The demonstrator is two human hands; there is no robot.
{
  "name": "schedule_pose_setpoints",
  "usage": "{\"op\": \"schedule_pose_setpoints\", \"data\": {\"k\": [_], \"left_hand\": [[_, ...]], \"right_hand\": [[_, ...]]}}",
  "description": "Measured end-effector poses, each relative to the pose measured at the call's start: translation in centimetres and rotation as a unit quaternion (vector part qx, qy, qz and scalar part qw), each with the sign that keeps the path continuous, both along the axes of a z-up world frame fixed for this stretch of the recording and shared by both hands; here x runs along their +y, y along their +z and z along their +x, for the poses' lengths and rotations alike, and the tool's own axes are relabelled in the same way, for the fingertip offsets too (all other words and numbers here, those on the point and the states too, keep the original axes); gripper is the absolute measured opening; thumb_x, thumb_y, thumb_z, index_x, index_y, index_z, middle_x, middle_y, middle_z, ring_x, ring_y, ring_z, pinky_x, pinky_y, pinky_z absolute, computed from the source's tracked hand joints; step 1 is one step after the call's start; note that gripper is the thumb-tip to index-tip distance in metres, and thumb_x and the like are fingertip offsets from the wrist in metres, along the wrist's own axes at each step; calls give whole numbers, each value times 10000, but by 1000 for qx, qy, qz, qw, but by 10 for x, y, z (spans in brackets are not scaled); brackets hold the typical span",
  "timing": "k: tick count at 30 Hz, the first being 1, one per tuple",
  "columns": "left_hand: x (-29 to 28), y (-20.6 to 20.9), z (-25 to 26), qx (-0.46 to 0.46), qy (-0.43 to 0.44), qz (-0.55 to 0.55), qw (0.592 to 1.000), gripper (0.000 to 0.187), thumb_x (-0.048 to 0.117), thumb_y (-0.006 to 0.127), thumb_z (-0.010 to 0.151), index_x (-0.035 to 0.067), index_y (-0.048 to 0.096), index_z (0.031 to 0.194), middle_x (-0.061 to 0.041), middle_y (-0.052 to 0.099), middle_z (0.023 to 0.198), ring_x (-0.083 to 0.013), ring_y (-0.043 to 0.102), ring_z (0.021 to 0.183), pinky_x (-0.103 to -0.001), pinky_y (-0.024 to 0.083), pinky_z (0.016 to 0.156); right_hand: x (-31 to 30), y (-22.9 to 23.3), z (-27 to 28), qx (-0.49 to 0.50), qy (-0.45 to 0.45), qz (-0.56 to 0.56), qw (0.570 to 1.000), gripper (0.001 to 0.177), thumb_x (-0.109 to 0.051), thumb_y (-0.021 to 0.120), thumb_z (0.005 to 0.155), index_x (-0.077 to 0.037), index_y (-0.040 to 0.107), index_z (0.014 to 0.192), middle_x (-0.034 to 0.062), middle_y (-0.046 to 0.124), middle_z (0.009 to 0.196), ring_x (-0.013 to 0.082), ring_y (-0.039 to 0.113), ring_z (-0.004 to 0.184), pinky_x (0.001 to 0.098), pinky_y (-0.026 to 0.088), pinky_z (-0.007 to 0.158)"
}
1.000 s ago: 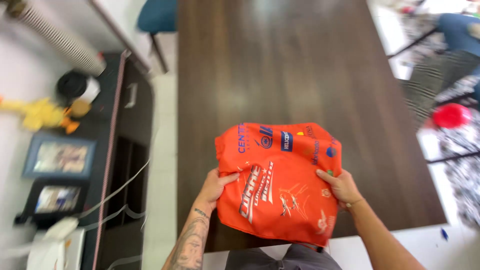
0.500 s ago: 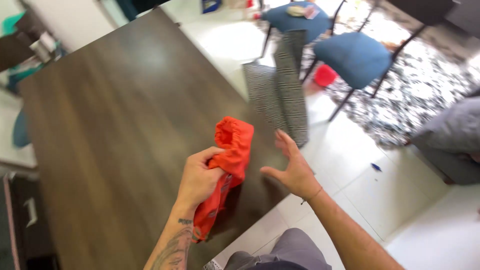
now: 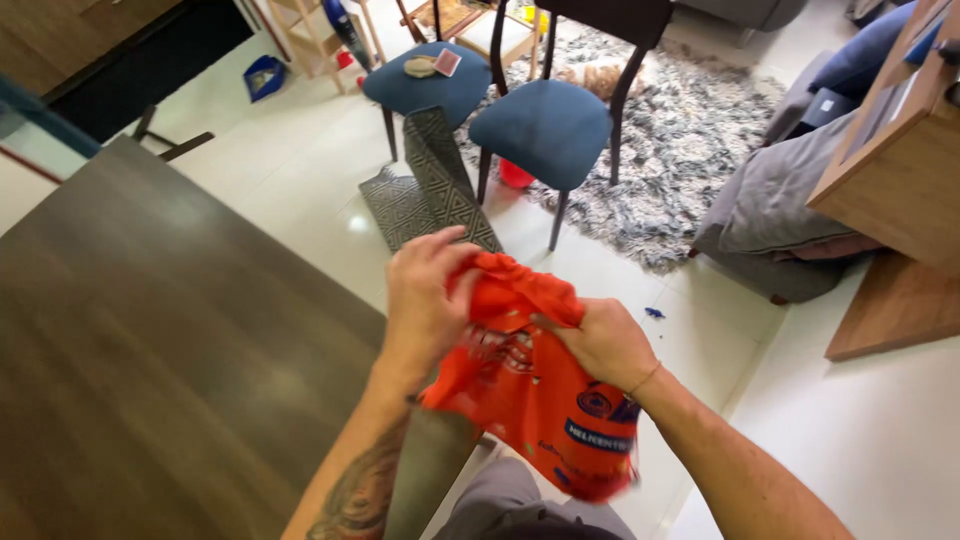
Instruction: Clearing placemats and other items from a dining table, moving chairs, and rolling up a rug to rearrange or clean the area.
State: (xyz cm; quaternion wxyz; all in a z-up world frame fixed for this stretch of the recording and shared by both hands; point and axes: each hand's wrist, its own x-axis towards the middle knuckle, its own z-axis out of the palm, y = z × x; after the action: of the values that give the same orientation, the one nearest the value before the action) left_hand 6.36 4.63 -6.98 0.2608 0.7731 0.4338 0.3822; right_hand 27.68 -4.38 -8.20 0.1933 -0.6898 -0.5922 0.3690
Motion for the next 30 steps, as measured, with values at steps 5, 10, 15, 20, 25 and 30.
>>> {"op": "schedule_pose_setpoints", "data": {"k": [5,10,15,20,25,30], "left_hand": [[38,-57,73,5,-159,50,986,1033,606,853,507,-7,642,1311,-211,620,1332,-444,491,1310,-631,257,1047],[125,-100,126,27,-192,-161,968,553,553,823,708,85,761,999,-140,715,919,-318,675,896,-579,454,909],[183,-145,169,-27,-114,-246,962,327,403,737,939,121,760,776,-83,658,678,-265,664,618,-489,544,629],[250,-160,194,75,-78,-79,991,297,274,806,863,38,694,720,-128,688,776,-328,650,832,-484,505,850],[297,-204,210,-12,178,-141,974,291,183,775,842,36,703,1083,-147,713,1066,-335,659,1025,-442,515,905],[312,-238,229,66,280,-322,902,318,188,795,821,46,719,1095,-125,734,1049,-304,687,988,-394,536,861]], "right_hand": [[70,-32,64,279,-46,-8,959,303,-267,671,934,-77,751,1157,45,811,1067,138,724,950,336,578,870],[154,-65,128,245,-65,-115,960,324,-255,675,950,-20,775,1151,42,801,1026,131,687,920,348,564,862],[230,-26,131,-161,-35,0,986,516,-400,817,796,-95,722,1201,152,755,1001,314,729,935,395,572,834],[304,-88,158,-110,151,-63,980,607,-394,808,756,-125,625,1268,191,727,849,405,689,840,513,517,711],[418,-205,236,-121,95,-30,988,305,-373,749,915,-84,704,1003,216,715,883,430,675,862,503,531,728],[526,-245,286,52,-60,97,992,223,-233,740,955,-40,714,1065,173,745,960,268,721,826,406,551,748]]}}
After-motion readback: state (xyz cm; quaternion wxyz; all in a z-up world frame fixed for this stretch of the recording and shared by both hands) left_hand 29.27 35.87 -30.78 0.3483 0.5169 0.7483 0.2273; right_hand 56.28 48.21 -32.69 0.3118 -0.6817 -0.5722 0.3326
